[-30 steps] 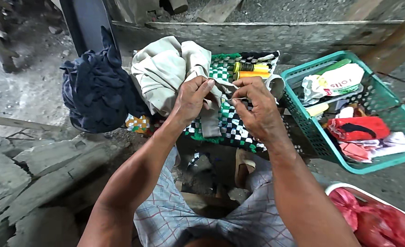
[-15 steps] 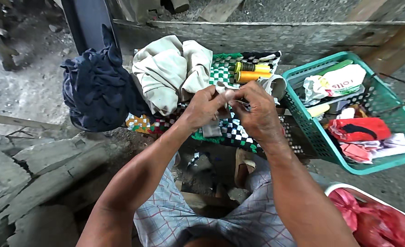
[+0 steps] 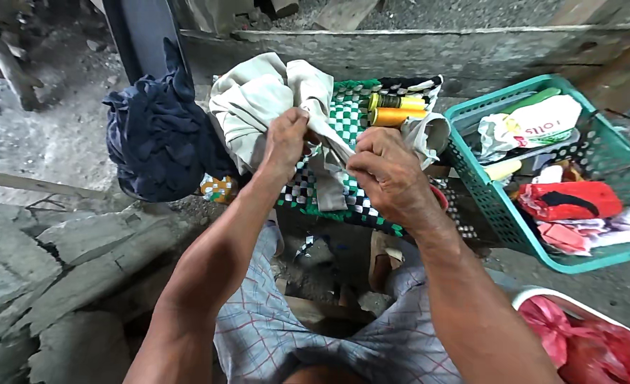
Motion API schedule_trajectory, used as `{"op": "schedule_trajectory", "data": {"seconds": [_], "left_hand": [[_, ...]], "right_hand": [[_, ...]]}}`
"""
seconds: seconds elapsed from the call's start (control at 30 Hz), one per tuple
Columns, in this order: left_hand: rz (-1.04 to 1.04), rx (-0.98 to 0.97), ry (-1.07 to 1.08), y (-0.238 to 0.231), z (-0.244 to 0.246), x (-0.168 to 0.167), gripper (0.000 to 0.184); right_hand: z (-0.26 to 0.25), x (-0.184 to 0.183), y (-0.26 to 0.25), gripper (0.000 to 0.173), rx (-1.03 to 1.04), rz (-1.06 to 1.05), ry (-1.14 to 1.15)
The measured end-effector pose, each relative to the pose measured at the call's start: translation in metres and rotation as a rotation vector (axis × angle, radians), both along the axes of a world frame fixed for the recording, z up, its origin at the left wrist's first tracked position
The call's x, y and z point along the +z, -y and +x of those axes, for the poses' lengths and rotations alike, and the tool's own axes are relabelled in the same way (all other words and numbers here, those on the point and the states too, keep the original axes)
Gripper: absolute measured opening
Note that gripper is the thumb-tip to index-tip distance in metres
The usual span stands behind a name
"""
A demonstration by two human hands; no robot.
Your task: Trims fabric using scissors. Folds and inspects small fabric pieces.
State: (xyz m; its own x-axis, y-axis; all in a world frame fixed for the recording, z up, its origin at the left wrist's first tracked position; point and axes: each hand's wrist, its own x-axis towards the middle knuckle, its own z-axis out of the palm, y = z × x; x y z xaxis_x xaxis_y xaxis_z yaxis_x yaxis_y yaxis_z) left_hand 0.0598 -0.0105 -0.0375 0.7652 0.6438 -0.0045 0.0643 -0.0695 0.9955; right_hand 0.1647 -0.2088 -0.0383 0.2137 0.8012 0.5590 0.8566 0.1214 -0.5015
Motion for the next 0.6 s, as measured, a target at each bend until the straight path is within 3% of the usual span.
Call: {"op": "schedule_trajectory", "data": {"seconds": [0.17, 0.3, 0.47, 0.6], "left_hand": [[-0.163, -0.069, 0.048, -0.004, -0.003, 0.003, 0.021], [-0.261, -0.119, 0.055, 0.006, -0.001, 0.011, 0.022], [-0.272, -0.176, 0.068, 0.018, 0.000, 0.013, 0.021], [-0.223, -0.231, 0.077, 0.024, 0.000, 0.014, 0.023]], "right_hand": [[0.001, -0.001, 0.002, 0.013, -0.011, 0.047, -0.033], [0.008, -0.002, 0.007, 0.013, -0.124, -0.052, -0.027], [0.007, -0.006, 0.003, 0.025, -0.104, -0.070, -0.034], [0.001, -0.009, -0.004, 0.015, -0.098, 0.012, -0.027]]}}
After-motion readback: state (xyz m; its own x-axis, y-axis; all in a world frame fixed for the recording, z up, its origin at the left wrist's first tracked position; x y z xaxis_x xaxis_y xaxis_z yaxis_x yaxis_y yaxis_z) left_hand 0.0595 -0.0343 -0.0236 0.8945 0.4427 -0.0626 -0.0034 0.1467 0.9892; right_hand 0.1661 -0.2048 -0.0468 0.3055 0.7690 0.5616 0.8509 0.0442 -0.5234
